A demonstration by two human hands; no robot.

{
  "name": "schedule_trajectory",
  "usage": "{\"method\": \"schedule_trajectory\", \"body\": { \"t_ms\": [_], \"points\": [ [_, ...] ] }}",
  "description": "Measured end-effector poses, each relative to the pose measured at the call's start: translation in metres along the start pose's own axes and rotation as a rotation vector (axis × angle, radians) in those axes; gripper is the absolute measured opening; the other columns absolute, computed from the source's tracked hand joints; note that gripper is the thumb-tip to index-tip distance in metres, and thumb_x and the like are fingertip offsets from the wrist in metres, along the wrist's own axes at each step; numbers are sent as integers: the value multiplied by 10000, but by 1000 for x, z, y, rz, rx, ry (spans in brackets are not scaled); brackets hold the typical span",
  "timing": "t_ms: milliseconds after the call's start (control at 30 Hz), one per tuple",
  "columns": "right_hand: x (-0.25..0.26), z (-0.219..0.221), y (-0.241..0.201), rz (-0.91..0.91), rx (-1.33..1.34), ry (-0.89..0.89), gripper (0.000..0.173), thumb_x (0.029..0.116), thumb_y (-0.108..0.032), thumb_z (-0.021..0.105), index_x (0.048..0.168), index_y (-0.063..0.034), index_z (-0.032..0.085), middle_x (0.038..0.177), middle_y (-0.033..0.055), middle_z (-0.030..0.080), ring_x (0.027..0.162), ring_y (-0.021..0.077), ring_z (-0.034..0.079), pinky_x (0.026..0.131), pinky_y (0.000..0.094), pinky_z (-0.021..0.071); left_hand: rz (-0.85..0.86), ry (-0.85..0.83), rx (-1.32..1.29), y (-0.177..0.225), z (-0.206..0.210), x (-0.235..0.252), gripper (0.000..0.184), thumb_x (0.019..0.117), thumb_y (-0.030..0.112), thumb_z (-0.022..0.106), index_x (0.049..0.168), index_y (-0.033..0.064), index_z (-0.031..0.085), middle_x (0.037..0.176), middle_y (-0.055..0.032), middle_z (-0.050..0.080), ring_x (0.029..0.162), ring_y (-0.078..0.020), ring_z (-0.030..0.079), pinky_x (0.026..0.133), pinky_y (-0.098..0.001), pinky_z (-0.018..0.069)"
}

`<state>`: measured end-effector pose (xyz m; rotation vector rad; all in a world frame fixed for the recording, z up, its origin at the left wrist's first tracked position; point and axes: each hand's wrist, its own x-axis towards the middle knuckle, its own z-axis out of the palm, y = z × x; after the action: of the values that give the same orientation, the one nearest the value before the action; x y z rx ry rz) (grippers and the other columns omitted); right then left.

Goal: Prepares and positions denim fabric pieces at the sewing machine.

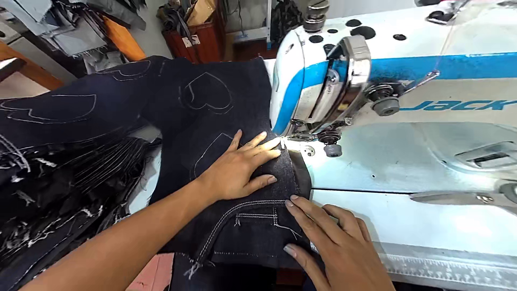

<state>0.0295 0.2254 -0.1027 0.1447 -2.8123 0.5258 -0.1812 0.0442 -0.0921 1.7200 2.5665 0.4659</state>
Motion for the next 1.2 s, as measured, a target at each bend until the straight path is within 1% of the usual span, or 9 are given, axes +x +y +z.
{"method": "schedule_trajectory", "body": {
  "t_ms": [233,300,367,433,467,533,633,867,1200],
  "points": [
    [9,16,-10,37,-55,108,581,1008,-622,424,1360,-237,681,1432,-52,628,1098,272,607,801,454,439,68,-30,-15,-21,-6,13,591,1036,547,449,1509,198,515,1614,-5,439,1556,-225,284,1239,-679,110],
    [9,18,-10,37,-56,122,577,1012,-621,405,1351,-248,686,1416,-55,639,1081,266,611,786,441,441,4,-14,179,-3,-14,7,580,1050,539,425,1509,199,530,1626,-63,416,1545,-331,294,1192,-741,147],
    [10,16,-6,22,-36,119,567,1012,-622,403,1344,-263,691,1404,-65,645,1076,259,617,787,435,457,56,103,248,22,-26,-16,342,1031,302,547,1277,123,704,1503,-124,551,1460,-399,424,1151,-759,260],
    [13,15,0,9,-26,106,560,1009,-626,408,1332,-273,698,1389,-79,653,1097,256,624,801,438,482,219,208,-25,33,-22,-51,241,957,63,542,981,143,769,1241,-19,711,1326,-244,581,1186,-621,357],
    [15,14,4,6,-27,98,555,1004,-627,419,1326,-274,701,1384,-86,653,1114,254,626,820,451,496,304,178,-215,30,-14,-64,307,977,18,488,954,148,765,1191,4,736,1305,-210,600,1213,-605,327],
    [25,13,14,-15,-20,75,551,986,-629,452,1317,-269,705,1384,-90,649,1144,259,621,842,479,507,398,87,-350,18,-2,-72,397,990,-18,445,1081,169,783,1265,17,727,1364,-198,562,1249,-622,244],
    [48,11,32,-72,36,54,552,950,-615,539,1324,-242,701,1373,-61,648,1134,274,609,831,493,507,439,41,-254,5,-3,-57,450,973,-38,454,1199,189,770,1330,24,701,1415,-203,514,1257,-615,223],
    [60,17,41,-140,-13,155,397,1009,-468,506,1215,-243,760,1322,-38,681,1147,260,612,848,437,486,444,-3,-122,-18,-11,-25,480,960,-31,491,1284,225,738,1398,41,659,1461,-253,455,1234,-656,225],
    [64,15,41,-100,-14,106,476,1009,-487,483,1306,-196,713,1386,-20,647,1213,291,575,912,464,474,397,12,-24,-53,-15,19,531,974,-49,466,1352,250,689,1428,54,634,1454,-253,460,1219,-657,235]
  ]
}}
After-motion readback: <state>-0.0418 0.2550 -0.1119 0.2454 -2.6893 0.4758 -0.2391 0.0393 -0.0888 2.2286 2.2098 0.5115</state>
